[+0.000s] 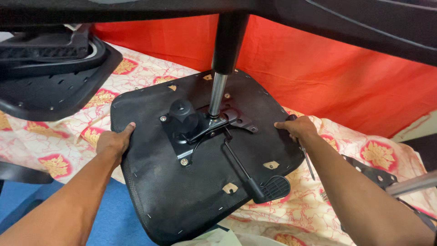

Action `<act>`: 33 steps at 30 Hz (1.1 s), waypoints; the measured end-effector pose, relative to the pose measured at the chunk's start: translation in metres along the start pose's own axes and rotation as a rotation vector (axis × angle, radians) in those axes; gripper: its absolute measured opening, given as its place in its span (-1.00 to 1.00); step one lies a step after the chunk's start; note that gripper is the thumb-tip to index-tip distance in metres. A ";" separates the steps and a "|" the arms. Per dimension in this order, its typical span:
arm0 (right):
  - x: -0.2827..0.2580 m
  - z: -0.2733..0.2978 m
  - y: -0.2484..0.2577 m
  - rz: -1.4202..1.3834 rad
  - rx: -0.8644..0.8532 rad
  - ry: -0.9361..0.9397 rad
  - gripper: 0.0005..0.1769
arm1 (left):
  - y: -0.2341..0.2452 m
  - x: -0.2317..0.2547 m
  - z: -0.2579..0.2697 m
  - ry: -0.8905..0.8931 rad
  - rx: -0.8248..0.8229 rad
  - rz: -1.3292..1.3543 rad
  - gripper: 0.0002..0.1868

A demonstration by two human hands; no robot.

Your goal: The person attaches a black plastic knob to a metal rod on the underside of an office chair seat. They then rotate the seat to access another mounting point and repeat the process, securing a second knob onto a similar rod.

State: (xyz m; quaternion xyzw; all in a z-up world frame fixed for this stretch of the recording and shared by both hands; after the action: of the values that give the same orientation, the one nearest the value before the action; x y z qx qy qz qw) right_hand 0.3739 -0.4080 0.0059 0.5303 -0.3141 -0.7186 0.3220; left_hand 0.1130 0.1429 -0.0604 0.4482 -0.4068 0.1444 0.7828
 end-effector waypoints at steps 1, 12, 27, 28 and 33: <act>0.005 0.007 0.002 0.015 0.008 -0.020 -0.43 | -0.002 0.004 -0.002 -0.003 0.000 -0.015 -0.05; 0.025 0.067 0.007 0.058 0.081 -0.172 -0.40 | -0.018 0.053 -0.038 -0.048 -0.082 -0.069 -0.09; 0.058 0.105 0.001 0.124 0.111 -0.263 -0.36 | -0.056 0.074 -0.080 -0.157 -0.186 -0.234 -0.03; 0.060 0.108 0.001 0.117 0.114 -0.256 -0.37 | -0.058 0.073 -0.082 -0.171 -0.189 -0.242 -0.02; 0.064 0.119 -0.001 0.101 0.077 -0.266 -0.37 | -0.063 0.072 -0.094 -0.195 -0.143 -0.265 0.02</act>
State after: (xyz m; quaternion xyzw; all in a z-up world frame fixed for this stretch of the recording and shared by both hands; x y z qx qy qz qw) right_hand 0.2442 -0.4453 -0.0027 0.4261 -0.4073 -0.7529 0.2927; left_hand 0.2432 0.1752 -0.0669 0.4529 -0.4276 -0.0336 0.7816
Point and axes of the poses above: each hand's wrist, its own z-axis away from the middle knuckle, its own y-axis out of the back of the hand, x = y × z, the point moved 6 cm from there along -z, towards the middle knuckle, and after that the axes turned 5 degrees about z, right-handed, at the moved point
